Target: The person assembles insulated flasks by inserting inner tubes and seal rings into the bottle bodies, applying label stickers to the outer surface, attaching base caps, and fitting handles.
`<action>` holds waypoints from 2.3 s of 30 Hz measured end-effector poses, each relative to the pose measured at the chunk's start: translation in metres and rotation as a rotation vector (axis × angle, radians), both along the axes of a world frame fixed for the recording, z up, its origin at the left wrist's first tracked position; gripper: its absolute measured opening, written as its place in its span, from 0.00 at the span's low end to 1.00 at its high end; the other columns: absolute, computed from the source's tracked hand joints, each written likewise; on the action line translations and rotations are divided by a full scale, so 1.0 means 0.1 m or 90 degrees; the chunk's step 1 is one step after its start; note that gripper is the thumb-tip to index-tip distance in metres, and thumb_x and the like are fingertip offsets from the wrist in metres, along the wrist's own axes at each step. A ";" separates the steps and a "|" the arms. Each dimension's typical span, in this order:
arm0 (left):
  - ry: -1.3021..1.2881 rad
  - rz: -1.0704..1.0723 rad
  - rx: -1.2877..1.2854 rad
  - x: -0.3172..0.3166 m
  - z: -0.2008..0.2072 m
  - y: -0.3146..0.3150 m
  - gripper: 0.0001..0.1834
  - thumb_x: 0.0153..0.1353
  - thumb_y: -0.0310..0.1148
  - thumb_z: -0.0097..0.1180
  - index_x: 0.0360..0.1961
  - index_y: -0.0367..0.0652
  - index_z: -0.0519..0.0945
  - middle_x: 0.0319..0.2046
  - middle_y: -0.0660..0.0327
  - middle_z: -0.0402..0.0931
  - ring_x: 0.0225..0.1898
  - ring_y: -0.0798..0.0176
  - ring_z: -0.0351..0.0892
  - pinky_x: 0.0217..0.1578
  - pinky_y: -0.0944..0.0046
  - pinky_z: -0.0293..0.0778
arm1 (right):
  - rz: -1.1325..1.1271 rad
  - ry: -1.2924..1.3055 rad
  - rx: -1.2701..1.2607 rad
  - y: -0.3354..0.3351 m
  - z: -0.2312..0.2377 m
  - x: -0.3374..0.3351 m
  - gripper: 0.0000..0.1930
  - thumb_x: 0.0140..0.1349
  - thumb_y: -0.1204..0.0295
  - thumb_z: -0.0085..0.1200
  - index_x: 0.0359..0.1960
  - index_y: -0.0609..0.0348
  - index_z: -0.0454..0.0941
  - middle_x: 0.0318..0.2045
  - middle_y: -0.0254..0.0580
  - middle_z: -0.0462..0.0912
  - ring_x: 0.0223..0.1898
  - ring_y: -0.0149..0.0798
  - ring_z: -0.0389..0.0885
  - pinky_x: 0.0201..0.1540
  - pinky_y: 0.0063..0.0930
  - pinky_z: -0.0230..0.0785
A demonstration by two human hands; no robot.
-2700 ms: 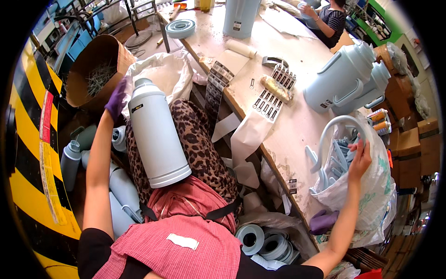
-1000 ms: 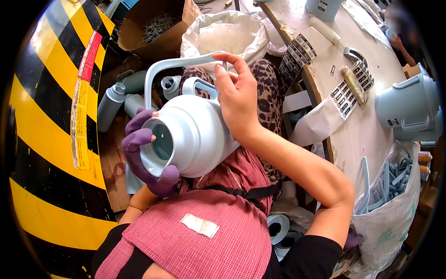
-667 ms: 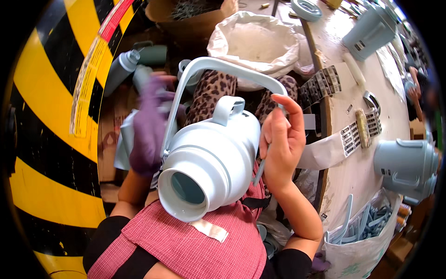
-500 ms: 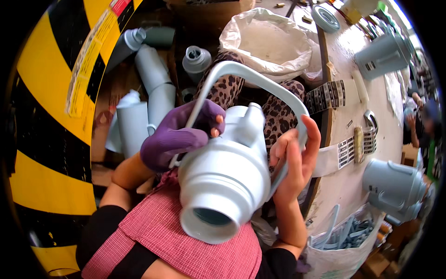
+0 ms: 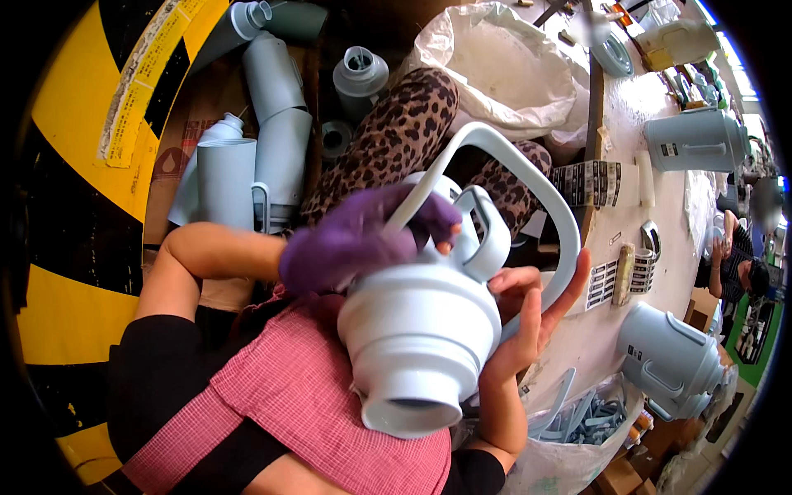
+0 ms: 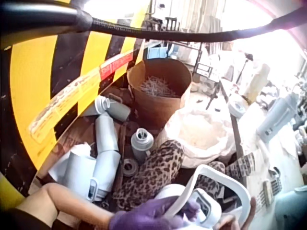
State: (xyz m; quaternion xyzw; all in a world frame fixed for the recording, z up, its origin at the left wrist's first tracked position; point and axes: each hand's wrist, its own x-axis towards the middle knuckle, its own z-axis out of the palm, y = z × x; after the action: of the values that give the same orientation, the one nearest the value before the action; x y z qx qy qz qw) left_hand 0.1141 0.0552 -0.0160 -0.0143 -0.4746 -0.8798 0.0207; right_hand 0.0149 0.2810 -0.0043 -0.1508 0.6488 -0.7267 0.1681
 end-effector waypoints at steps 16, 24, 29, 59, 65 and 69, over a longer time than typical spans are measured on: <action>0.499 0.083 -0.212 -0.40 -0.16 -0.44 0.17 0.67 0.37 0.62 0.48 0.39 0.73 0.46 0.46 0.80 0.45 0.51 0.83 0.50 0.49 0.79 | 0.109 0.617 0.045 -0.38 -0.14 -0.58 0.30 0.73 0.60 0.54 0.72 0.60 0.64 0.46 0.43 0.84 0.50 0.42 0.81 0.65 0.42 0.67; 0.647 0.212 -1.263 -0.86 0.55 -1.01 0.14 0.68 0.40 0.63 0.47 0.43 0.81 0.66 0.41 0.69 0.65 0.41 0.74 0.67 0.39 0.66 | 0.222 0.013 -0.128 -1.03 -0.94 -1.60 0.25 0.75 0.63 0.53 0.68 0.63 0.70 0.52 0.44 0.83 0.54 0.39 0.80 0.63 0.35 0.70; 0.475 0.334 -0.691 -1.06 0.30 -0.99 0.32 0.64 0.43 0.66 0.67 0.42 0.75 0.70 0.40 0.67 0.72 0.40 0.67 0.71 0.41 0.61 | 0.152 -0.116 -0.215 -0.98 -1.12 -1.41 0.22 0.77 0.64 0.52 0.65 0.66 0.74 0.56 0.44 0.82 0.57 0.36 0.79 0.62 0.31 0.72; 0.106 0.325 -0.650 -1.89 0.10 -0.85 0.30 0.77 0.43 0.39 0.71 0.32 0.63 0.66 0.48 0.67 0.68 0.51 0.69 0.71 0.50 0.63 | -1.132 0.150 0.293 4.16 -1.62 -4.97 0.44 0.56 0.62 0.70 0.72 0.62 0.60 0.66 0.63 0.67 0.66 0.59 0.68 0.70 0.52 0.62; 0.081 0.364 -0.699 -1.97 0.12 -0.69 0.29 0.77 0.41 0.38 0.70 0.31 0.64 0.65 0.47 0.69 0.67 0.50 0.71 0.70 0.50 0.65 | -1.379 0.251 0.107 4.92 -1.71 -3.50 0.32 0.73 0.55 0.50 0.69 0.65 0.64 0.66 0.59 0.67 0.66 0.54 0.68 0.70 0.51 0.63; 0.075 0.373 -0.721 -2.01 0.10 -0.63 0.28 0.77 0.40 0.37 0.69 0.30 0.65 0.64 0.46 0.70 0.66 0.50 0.72 0.69 0.50 0.67 | -1.245 0.301 0.156 5.38 -1.59 -3.56 0.37 0.75 0.51 0.46 0.75 0.67 0.58 0.73 0.63 0.61 0.70 0.57 0.67 0.71 0.51 0.62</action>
State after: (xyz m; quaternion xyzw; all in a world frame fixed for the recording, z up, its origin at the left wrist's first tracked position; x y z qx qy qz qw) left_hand -0.0871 -0.0083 -0.0056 0.0591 -0.8482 -0.4486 0.2755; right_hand -0.3411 0.8186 -0.1634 0.3253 0.5746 -0.4253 -0.6190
